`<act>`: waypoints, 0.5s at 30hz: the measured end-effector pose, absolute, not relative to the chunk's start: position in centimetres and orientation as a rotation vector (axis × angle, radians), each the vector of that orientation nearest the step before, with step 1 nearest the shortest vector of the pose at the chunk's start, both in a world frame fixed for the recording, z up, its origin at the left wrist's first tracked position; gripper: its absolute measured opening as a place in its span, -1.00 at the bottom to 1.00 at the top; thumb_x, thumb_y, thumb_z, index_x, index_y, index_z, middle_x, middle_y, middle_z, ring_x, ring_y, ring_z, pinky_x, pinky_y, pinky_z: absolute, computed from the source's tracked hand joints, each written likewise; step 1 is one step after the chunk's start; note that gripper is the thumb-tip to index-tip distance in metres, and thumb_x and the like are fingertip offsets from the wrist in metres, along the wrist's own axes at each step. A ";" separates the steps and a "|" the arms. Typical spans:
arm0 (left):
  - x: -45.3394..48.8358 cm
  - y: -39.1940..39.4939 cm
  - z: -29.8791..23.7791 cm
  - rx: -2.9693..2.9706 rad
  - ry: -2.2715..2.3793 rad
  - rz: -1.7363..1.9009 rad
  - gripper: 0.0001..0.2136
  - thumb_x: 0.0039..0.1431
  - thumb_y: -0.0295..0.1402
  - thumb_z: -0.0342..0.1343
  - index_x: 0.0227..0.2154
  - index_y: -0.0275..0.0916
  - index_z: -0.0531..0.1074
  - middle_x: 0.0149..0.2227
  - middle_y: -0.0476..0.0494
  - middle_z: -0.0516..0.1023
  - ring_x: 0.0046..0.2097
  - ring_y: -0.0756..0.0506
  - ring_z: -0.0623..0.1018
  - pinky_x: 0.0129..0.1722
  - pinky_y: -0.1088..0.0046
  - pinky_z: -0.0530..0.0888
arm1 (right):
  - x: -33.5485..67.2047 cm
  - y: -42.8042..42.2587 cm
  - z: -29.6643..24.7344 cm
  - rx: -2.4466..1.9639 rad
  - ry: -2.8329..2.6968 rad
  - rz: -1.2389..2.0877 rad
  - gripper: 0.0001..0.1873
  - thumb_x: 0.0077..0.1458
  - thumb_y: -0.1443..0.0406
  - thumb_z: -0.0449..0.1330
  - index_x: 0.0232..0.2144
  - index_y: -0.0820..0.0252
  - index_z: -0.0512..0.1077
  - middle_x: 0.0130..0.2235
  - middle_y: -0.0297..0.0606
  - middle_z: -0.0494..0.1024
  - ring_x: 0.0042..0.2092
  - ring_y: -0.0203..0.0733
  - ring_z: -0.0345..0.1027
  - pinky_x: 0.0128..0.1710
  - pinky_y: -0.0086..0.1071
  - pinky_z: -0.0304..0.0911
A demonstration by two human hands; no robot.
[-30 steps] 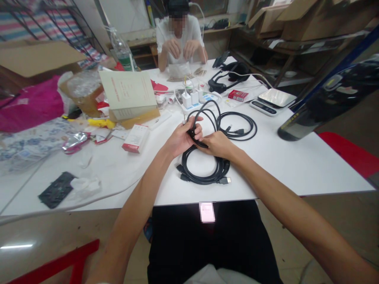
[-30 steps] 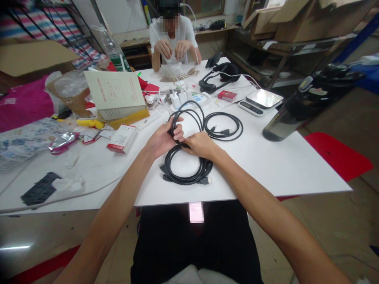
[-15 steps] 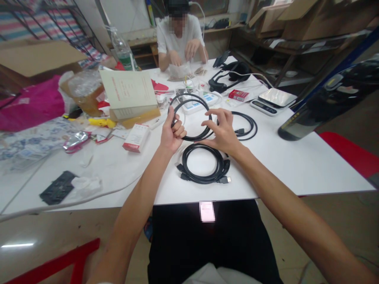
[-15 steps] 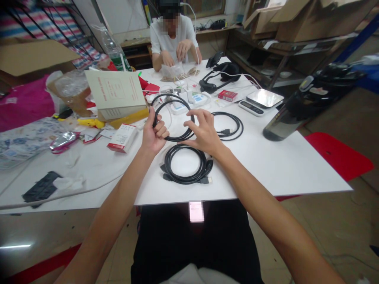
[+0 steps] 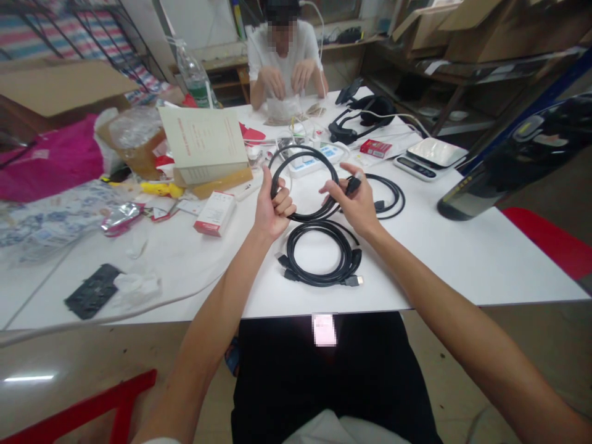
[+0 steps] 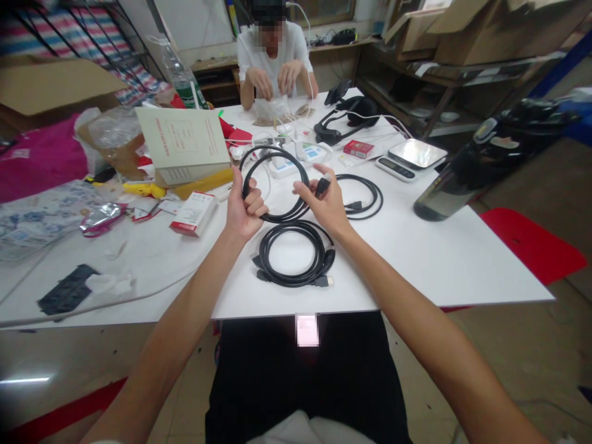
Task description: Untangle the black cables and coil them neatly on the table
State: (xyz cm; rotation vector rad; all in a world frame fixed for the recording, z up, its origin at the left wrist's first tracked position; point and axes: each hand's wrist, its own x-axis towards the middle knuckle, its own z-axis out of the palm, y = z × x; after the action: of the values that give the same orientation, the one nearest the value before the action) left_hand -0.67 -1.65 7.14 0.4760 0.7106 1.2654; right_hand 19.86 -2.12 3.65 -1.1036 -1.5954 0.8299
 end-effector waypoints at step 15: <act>-0.6 0.4 3.7 1.018 0.946 1.396 -0.69 -0.02 -0.50 0.45 -0.16 -0.27 0.61 -0.24 -0.02 0.59 -0.44 0.13 0.45 -0.51 0.63 0.36 | 20.8 -2.0 4.3 -1.061 -1.386 1.608 -0.36 0.08 0.04 0.39 0.11 0.15 0.32 -0.56 -0.45 0.51 -0.70 -0.25 0.24 -0.75 -0.38 0.16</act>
State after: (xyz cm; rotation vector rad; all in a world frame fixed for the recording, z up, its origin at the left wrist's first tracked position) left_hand -0.63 0.36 3.75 1.0182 0.9464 1.3957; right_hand 20.84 -1.98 4.31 -1.0611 -1.3863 1.6077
